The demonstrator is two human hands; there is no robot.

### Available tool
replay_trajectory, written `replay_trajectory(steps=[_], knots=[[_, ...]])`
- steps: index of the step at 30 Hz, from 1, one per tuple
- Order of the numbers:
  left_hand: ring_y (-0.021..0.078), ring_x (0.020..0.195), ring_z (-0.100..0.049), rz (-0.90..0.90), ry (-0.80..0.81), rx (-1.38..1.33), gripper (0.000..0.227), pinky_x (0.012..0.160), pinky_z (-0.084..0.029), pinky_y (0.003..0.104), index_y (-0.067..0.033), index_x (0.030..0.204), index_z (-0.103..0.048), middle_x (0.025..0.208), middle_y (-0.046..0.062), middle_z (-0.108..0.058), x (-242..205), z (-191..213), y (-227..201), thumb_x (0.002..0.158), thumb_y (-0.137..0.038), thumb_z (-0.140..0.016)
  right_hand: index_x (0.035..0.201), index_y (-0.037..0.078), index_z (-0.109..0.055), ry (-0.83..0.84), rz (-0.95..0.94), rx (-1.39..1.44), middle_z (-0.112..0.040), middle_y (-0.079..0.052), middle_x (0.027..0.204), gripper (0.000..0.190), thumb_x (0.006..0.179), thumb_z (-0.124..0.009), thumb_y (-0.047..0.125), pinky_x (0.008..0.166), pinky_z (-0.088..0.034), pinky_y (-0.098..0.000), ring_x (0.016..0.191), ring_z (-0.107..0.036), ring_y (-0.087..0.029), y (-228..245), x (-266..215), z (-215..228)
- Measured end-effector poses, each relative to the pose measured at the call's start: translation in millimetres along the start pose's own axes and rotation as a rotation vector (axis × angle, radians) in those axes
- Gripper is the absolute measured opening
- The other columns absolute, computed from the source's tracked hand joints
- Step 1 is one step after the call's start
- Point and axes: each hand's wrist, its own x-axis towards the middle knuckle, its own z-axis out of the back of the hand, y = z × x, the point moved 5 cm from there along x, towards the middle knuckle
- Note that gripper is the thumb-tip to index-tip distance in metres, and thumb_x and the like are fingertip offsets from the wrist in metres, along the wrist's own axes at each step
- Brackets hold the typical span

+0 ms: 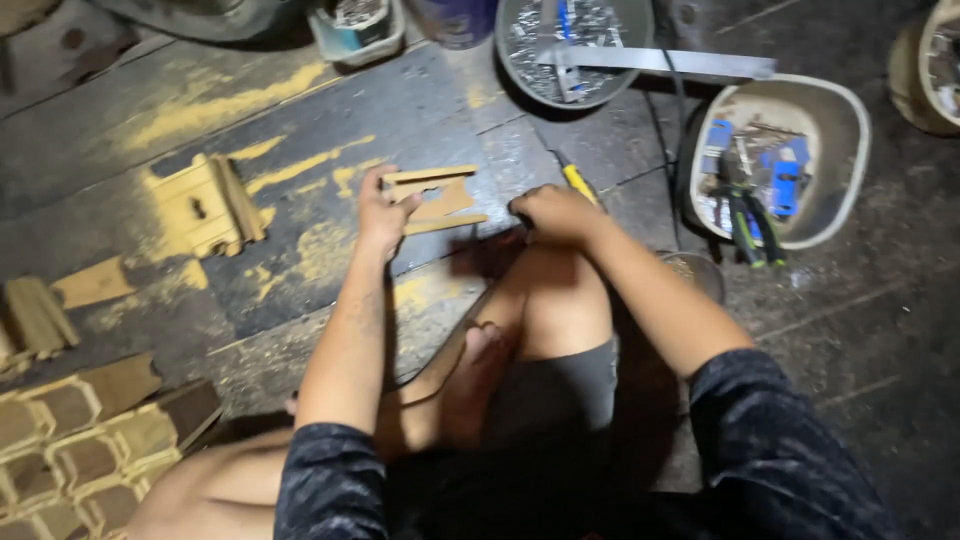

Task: The person assembles small wooden boxes by hammering nails into pre-drilled holes and using a power drill to secure joints. They handle multiple unfinished wooden pieces, aligning them and fastening them together one at a time.

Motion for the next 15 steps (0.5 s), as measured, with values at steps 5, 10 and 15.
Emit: replay_trajectory(steps=[5, 10, 15], knots=[[0.0211, 0.072, -0.071, 0.025, 0.0, 0.046, 0.076, 0.055, -0.064, 0.032, -0.0147, 0.14, -0.049, 0.098, 0.014, -0.067, 21, -9, 20, 0.079, 0.0, -0.092, 0.131, 0.014, -0.069, 0.085, 0.075, -0.231, -0.076, -0.016, 0.118, 0.052, 0.08, -0.079, 0.024, 0.096, -0.059, -0.0574, 0.114, -0.072, -0.044, 22, 15, 9], [0.0258, 0.076, -0.073, 0.058, 0.005, -0.018, 0.086, 0.056, -0.069, 0.038, -0.008, 0.144, -0.044, 0.104, 0.015, -0.06, 37, -40, 20, 0.076, 0.003, -0.095, 0.123, 0.019, -0.07, 0.065, 0.098, -0.272, -0.074, -0.01, 0.123, 0.043, 0.081, -0.075, 0.025, 0.098, -0.059, -0.0531, 0.114, -0.074, -0.037, 5, -25, 38], [0.035, 0.108, -0.071, -0.196, 0.067, 0.76, 0.074, 0.098, -0.055, 0.046, -0.028, 0.121, -0.069, 0.103, 0.01, -0.071, 27, -65, -31, 0.057, -0.036, -0.106, 0.128, 0.011, -0.065, -0.014, -0.316, 0.075, -0.061, -0.027, 0.134, 0.045, 0.084, -0.072, 0.019, 0.098, -0.06, -0.0593, 0.115, -0.07, -0.054, -48, -109, 65]])
